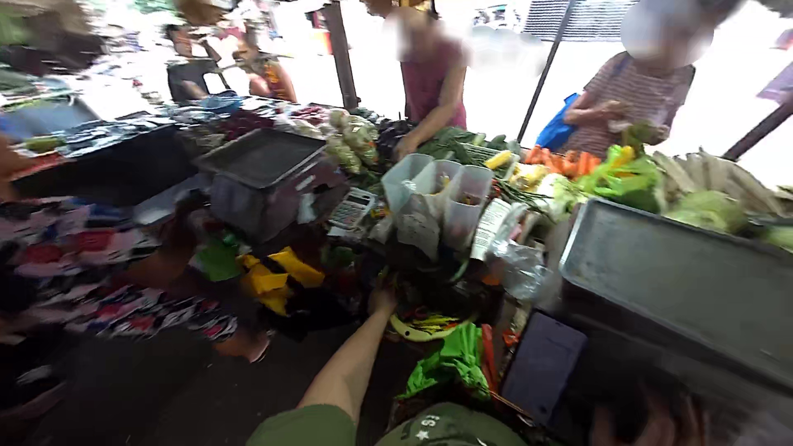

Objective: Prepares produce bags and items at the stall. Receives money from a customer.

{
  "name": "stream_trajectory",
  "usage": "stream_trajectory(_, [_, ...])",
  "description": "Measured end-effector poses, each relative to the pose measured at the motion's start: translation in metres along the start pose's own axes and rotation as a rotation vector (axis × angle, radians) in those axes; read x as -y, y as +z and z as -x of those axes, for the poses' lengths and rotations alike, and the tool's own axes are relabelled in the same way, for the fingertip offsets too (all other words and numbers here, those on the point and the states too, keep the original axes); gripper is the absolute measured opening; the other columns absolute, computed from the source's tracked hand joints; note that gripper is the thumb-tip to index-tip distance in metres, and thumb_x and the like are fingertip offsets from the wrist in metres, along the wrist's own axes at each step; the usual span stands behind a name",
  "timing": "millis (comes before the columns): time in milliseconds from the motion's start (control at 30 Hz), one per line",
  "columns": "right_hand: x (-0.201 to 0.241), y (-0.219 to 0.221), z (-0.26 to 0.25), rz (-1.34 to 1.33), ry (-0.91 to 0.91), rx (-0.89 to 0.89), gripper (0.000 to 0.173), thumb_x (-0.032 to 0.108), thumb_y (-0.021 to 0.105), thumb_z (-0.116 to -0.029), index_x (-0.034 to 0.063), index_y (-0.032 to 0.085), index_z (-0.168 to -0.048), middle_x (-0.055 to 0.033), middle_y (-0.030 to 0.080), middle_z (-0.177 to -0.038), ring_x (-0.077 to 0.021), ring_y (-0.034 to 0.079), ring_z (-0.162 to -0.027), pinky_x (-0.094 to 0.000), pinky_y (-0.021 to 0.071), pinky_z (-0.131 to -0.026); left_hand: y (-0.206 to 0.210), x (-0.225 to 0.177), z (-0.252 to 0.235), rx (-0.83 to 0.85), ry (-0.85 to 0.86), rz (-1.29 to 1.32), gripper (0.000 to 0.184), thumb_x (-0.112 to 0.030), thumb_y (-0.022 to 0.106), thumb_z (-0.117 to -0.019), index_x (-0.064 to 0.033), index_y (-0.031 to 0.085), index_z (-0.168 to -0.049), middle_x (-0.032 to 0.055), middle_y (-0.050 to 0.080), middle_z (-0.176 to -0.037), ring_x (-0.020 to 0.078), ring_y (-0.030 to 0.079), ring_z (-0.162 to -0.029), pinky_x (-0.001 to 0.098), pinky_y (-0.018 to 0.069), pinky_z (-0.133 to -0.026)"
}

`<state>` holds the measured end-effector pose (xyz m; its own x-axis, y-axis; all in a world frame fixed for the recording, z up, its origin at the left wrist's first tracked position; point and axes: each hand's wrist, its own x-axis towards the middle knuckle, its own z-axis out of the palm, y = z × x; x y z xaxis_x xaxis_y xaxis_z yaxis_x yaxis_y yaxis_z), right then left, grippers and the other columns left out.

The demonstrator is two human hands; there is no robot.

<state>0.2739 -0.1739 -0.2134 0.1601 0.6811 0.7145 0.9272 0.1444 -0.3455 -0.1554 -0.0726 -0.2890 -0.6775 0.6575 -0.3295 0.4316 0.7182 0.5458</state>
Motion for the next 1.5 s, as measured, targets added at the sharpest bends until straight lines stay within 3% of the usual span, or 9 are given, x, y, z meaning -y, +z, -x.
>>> stream_trajectory(33, [0.004, -0.001, -0.002, -0.009, -0.001, -0.003, 0.057, 0.038, 0.058, -0.0915, -0.0017, 0.062, -0.132, -0.0339, 0.049, -0.147, -0.0518, 0.039, -0.143, -0.064, 0.0236, -0.117, 0.001, 0.0, -0.002, -0.014, -0.01, 0.01, 0.051, -0.032, 0.039, -0.111, -0.0031, 0.04, -0.154, 0.0252, 0.057, -0.144, 0.0399, 0.059, -0.13, 0.0572, 0.0479, -0.108])
stream_trajectory(133, [0.005, 0.004, 0.0, -0.009, 0.002, -0.032, 0.055, 0.041, 0.053, -0.0931, 0.0034, 0.061, -0.133, -0.0308, 0.05, -0.147, -0.0484, 0.038, -0.145, -0.0631, 0.0242, -0.116, 0.005, 0.003, -0.01, -0.053, -0.026, 0.056, 0.052, -0.036, 0.033, -0.1122, -0.002, 0.043, -0.15, 0.0262, 0.061, -0.137, 0.0411, 0.061, -0.128, 0.0587, 0.0483, -0.106])
stream_trajectory(533, [0.006, 0.01, -0.001, -0.038, -0.005, -0.093, 0.05, 0.043, 0.052, -0.0936, 0.0093, 0.063, -0.129, -0.0243, 0.055, -0.145, -0.0397, 0.04, -0.146, -0.0592, 0.0244, -0.116, 0.01, 0.012, -0.021, -0.102, 0.011, 0.024, 0.052, -0.035, 0.033, -0.1126, -0.0009, 0.043, -0.151, 0.0295, 0.057, -0.141, 0.0448, 0.056, -0.133, 0.0605, 0.0445, -0.109])
stream_trajectory(800, [0.008, 0.011, 0.002, -0.042, 0.047, -0.091, 0.046, 0.044, 0.052, -0.0946, 0.0153, 0.064, -0.129, -0.0166, 0.056, -0.148, -0.0339, 0.042, -0.146, -0.0596, 0.0271, -0.116, 0.011, 0.014, -0.017, -0.082, 0.109, -0.062, 0.052, -0.027, 0.037, -0.1122, 0.0075, 0.038, -0.151, 0.0351, 0.048, -0.147, 0.049, 0.05, -0.136, 0.0613, 0.0409, -0.112])
stream_trajectory(933, [0.009, 0.01, 0.002, -0.033, 0.054, -0.095, 0.046, 0.043, 0.051, -0.0952, 0.0157, 0.064, -0.13, -0.0162, 0.056, -0.148, -0.0336, 0.043, -0.145, -0.0581, 0.027, -0.117, 0.01, 0.013, -0.014, -0.091, 0.114, -0.061, 0.053, -0.028, 0.032, -0.113, 0.0076, 0.034, -0.153, 0.0354, 0.048, -0.148, 0.049, 0.051, -0.136, 0.0615, 0.0414, -0.112])
stream_trajectory(1133, [0.012, 0.009, 0.0, -0.029, 0.053, -0.099, 0.044, 0.042, 0.049, -0.0973, 0.0156, 0.063, -0.129, -0.0168, 0.056, -0.147, -0.0315, 0.042, -0.145, -0.0563, 0.027, -0.116, -0.006, -0.018, 0.03, -0.098, 0.072, 0.052, 0.052, -0.028, 0.033, -0.1135, 0.0104, 0.044, -0.147, 0.0365, 0.052, -0.143, 0.0491, 0.052, -0.136, 0.0614, 0.0398, -0.112])
stream_trajectory(1367, [0.011, 0.009, 0.0, -0.031, 0.047, -0.098, 0.044, 0.042, 0.049, -0.0975, 0.0153, 0.063, -0.13, -0.0171, 0.056, -0.147, -0.0318, 0.042, -0.146, -0.0563, 0.0269, -0.117, -0.003, -0.01, 0.016, -0.093, 0.064, -0.008, 0.055, -0.031, 0.031, -0.1136, 0.0094, 0.042, -0.149, 0.0345, 0.056, -0.141, 0.0461, 0.055, -0.134, 0.0576, 0.0427, -0.112])
stream_trajectory(1500, [0.01, 0.01, 0.001, -0.038, 0.048, -0.096, 0.044, 0.041, 0.049, -0.0971, 0.016, 0.063, -0.13, -0.0166, 0.056, -0.147, -0.0319, 0.041, -0.146, -0.0564, 0.0261, -0.117, 0.007, 0.005, -0.007, -0.109, 0.044, 0.017, 0.053, -0.03, 0.029, -0.1135, 0.0071, 0.041, -0.149, 0.0346, 0.053, -0.142, 0.0473, 0.053, -0.135, 0.0605, 0.0428, -0.11])
